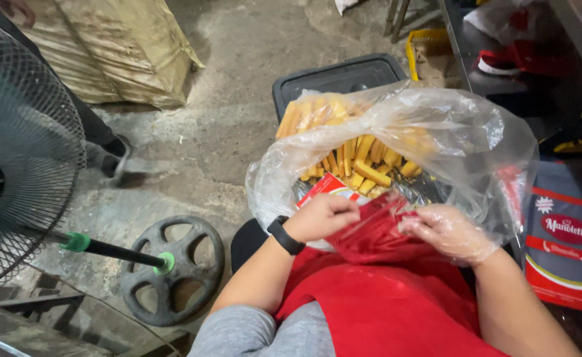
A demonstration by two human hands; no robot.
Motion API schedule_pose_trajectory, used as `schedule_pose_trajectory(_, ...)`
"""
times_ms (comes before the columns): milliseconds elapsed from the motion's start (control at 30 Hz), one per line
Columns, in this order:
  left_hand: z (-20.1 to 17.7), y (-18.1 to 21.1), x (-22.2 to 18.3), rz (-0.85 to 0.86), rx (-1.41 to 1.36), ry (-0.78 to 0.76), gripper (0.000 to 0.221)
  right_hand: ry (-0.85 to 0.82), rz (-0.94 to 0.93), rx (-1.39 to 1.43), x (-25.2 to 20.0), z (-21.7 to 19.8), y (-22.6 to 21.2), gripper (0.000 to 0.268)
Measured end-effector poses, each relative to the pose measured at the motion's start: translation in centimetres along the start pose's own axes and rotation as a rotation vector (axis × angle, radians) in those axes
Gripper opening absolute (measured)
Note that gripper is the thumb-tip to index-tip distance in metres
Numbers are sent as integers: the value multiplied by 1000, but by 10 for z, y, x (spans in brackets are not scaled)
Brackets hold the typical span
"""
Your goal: The person packs fried banana chips into plastic bags by hand while wearing gloves, sealing the bags as they go.
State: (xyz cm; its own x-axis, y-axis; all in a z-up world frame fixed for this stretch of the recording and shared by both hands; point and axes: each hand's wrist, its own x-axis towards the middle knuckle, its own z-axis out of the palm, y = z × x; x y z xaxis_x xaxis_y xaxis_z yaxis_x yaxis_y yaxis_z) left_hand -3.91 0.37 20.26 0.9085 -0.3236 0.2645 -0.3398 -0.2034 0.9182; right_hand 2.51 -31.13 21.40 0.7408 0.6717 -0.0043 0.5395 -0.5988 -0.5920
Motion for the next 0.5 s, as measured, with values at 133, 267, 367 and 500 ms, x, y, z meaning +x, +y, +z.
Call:
schedule_pose_trajectory(133,-1,2,0,-27,263,-75,18,-18,48,-57,3,-21,-39,19)
schedule_pose_trajectory(267,2,-1,1,-255,119,108,20,496,-67,-330,-1,-27,-80,34)
schedule_pose_trajectory(367,11,-13,6,-233,-65,256,19,634,183,-422,-13,-7,-90,29)
schedule_pose_trajectory(500,45,-25,7,-91,-105,247,18,236,261,467,2,40,-73,34)
